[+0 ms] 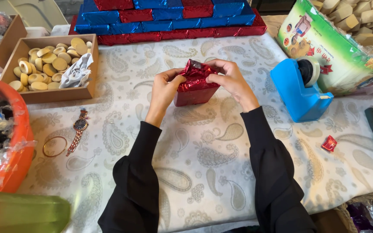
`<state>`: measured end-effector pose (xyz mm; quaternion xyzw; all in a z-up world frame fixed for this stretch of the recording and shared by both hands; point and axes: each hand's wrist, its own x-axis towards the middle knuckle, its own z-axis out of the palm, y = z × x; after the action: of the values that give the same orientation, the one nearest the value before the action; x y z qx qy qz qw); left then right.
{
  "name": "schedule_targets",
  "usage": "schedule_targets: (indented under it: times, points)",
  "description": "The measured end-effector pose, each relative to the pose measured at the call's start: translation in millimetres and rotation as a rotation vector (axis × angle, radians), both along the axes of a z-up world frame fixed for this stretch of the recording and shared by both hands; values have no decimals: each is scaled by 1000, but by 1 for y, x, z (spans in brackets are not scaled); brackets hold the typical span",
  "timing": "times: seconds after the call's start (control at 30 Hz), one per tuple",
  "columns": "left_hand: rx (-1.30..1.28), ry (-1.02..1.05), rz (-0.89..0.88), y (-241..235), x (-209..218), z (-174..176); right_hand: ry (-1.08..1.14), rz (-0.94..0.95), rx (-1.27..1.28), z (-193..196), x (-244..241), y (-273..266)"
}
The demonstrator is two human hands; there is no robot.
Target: The person is seen wrapping small items using red metallic paper.
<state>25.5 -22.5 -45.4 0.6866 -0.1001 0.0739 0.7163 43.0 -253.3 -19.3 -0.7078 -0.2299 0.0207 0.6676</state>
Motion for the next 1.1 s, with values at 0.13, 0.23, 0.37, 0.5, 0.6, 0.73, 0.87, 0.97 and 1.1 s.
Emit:
schedule_targets:
  times: [0.13,0.23,0.37,0.5,0.6,0.73,0.87,0.97,1.1]
  points:
    - [-97,25,-131,9,-2,6,25,-3,4,-10,8,-4]
    - [-142,30,-194,9,-1,3,82,37,89,-15,10,-9]
    - [-141,25,-209,16,3,2,143,57,163,-4,6,-5]
    - [-41,71,-213,17,-7,17,208,62,181,-7,6,-8]
    - [50,44,-171,11,-7,14,202,84,172,-8,9,-9]
    - [39,-26,-92,-2,-7,7,185,99,161,-11,11,-13]
    - [-58,-7,-88,-2,-5,-5,204,187,170,-6,10,-19]
    - [-86,-9,-92,-4,-4,-7,204,246,146,-1,9,-26]
    - [-103,9,-104,-4,-3,-10,61,225,59,11,-6,-22]
